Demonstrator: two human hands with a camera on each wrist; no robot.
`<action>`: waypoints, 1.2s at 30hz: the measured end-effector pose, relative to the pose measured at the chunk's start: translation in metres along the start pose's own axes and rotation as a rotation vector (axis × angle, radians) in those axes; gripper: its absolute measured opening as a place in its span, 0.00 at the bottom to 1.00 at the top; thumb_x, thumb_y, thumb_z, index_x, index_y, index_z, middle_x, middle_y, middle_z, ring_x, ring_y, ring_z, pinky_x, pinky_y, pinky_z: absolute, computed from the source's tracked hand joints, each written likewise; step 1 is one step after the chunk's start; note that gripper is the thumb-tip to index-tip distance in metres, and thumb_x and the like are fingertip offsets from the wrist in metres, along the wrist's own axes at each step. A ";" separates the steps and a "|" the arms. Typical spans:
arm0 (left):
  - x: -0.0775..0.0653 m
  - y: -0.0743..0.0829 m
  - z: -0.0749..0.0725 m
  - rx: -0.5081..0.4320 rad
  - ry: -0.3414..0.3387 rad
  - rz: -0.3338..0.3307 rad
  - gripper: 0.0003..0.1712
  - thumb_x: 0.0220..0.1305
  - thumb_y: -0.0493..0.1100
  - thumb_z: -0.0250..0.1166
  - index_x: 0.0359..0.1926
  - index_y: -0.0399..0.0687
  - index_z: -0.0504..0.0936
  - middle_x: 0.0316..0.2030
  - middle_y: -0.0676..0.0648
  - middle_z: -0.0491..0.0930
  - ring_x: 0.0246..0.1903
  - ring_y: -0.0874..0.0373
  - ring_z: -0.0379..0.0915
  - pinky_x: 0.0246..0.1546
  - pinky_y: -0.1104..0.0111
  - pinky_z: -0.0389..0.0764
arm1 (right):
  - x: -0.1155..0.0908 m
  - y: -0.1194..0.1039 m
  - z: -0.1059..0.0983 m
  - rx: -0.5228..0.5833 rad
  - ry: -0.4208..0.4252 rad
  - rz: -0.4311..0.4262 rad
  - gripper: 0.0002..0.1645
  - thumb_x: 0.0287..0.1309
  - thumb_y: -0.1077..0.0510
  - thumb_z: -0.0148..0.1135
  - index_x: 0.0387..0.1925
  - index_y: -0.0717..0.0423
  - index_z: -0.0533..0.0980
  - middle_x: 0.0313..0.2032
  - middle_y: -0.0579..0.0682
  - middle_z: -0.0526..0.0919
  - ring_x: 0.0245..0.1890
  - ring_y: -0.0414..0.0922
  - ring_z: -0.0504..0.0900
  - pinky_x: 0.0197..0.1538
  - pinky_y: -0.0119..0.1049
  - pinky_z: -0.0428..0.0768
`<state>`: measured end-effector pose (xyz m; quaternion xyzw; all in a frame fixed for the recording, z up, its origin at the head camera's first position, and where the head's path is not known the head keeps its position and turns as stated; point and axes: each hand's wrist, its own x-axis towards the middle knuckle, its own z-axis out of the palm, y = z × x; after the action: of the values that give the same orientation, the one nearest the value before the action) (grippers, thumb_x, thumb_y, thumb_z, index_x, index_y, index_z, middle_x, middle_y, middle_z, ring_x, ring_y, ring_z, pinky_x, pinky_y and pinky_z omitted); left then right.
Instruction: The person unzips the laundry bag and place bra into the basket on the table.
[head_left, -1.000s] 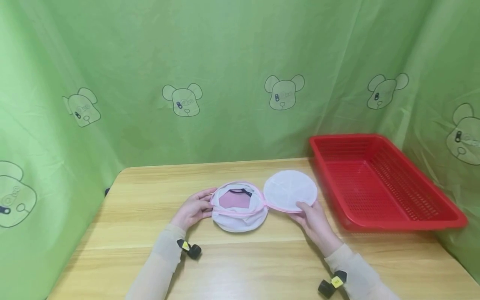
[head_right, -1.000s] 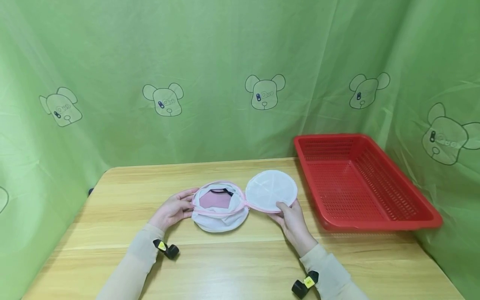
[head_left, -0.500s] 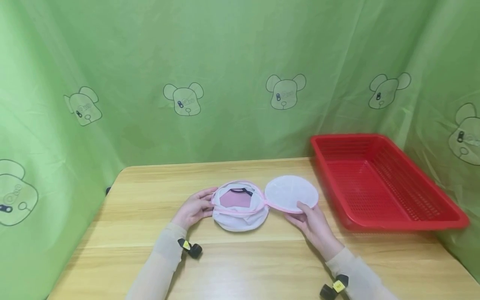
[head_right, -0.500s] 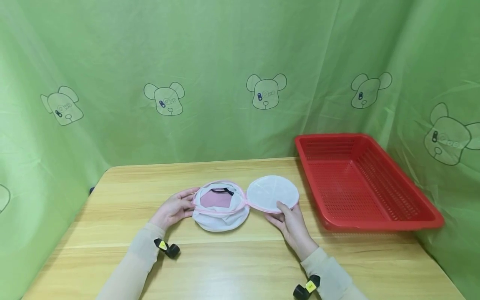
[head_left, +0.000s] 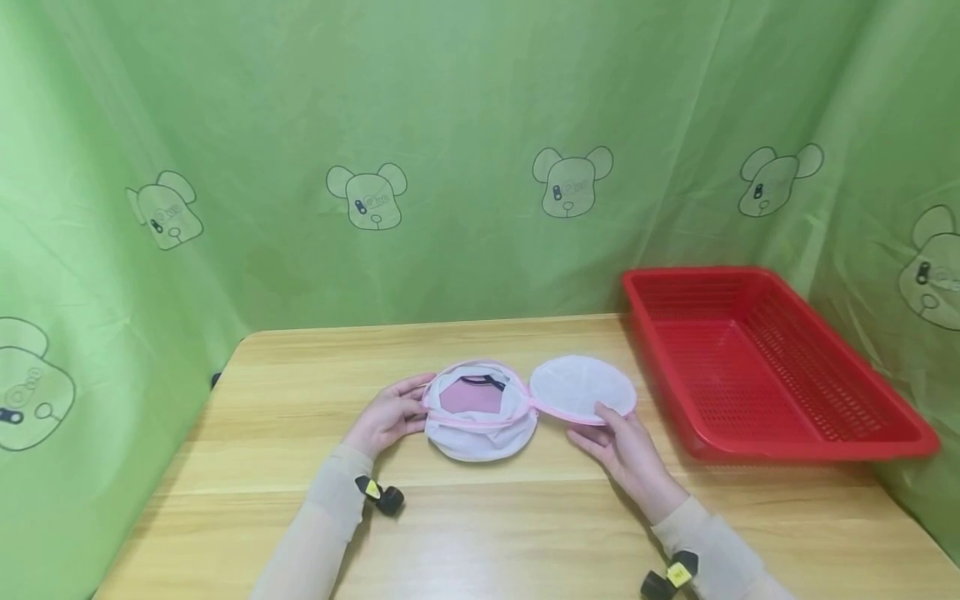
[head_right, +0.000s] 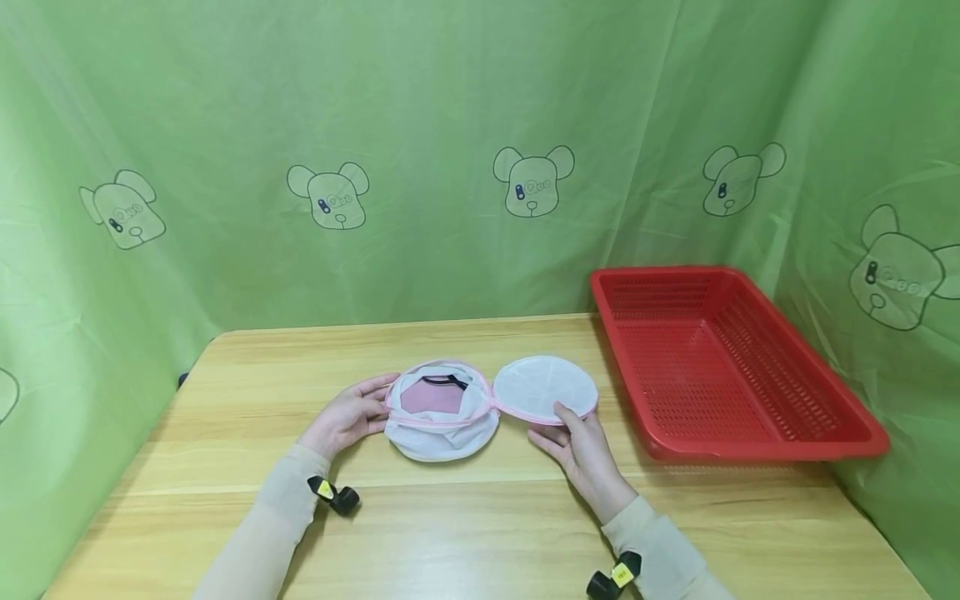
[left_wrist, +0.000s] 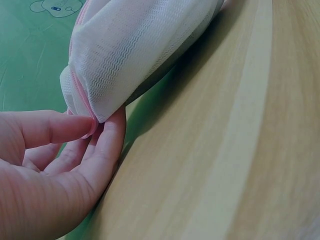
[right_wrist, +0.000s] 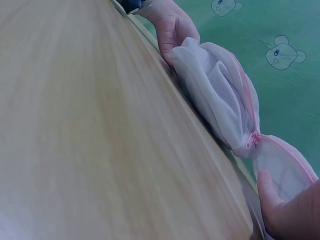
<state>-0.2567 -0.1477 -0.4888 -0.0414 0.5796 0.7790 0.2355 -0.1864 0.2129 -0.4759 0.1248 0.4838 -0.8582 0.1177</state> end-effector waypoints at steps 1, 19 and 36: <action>0.000 0.000 0.000 -0.002 0.001 -0.001 0.39 0.59 0.21 0.51 0.71 0.45 0.62 0.65 0.39 0.69 0.41 0.57 0.80 0.45 0.63 0.85 | 0.000 0.000 0.000 0.001 -0.001 0.003 0.44 0.74 0.54 0.44 0.76 0.40 0.28 0.74 0.59 0.48 0.46 0.43 0.84 0.64 0.46 0.77; -0.002 -0.001 -0.001 -0.006 -0.004 0.006 0.39 0.59 0.21 0.50 0.72 0.43 0.61 0.64 0.39 0.70 0.40 0.58 0.79 0.44 0.64 0.86 | 0.000 0.001 0.001 0.054 0.023 0.051 0.46 0.74 0.51 0.45 0.76 0.41 0.26 0.74 0.59 0.46 0.52 0.47 0.81 0.65 0.46 0.76; 0.001 -0.001 -0.001 -0.007 0.002 0.003 0.39 0.59 0.21 0.51 0.71 0.45 0.62 0.69 0.35 0.64 0.42 0.57 0.81 0.46 0.62 0.86 | -0.012 -0.001 0.001 0.071 -0.006 0.101 0.50 0.73 0.52 0.48 0.75 0.48 0.24 0.53 0.59 0.70 0.52 0.50 0.81 0.66 0.45 0.75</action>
<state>-0.2575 -0.1476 -0.4904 -0.0421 0.5773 0.7813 0.2335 -0.1755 0.2132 -0.4704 0.1504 0.4455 -0.8683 0.1578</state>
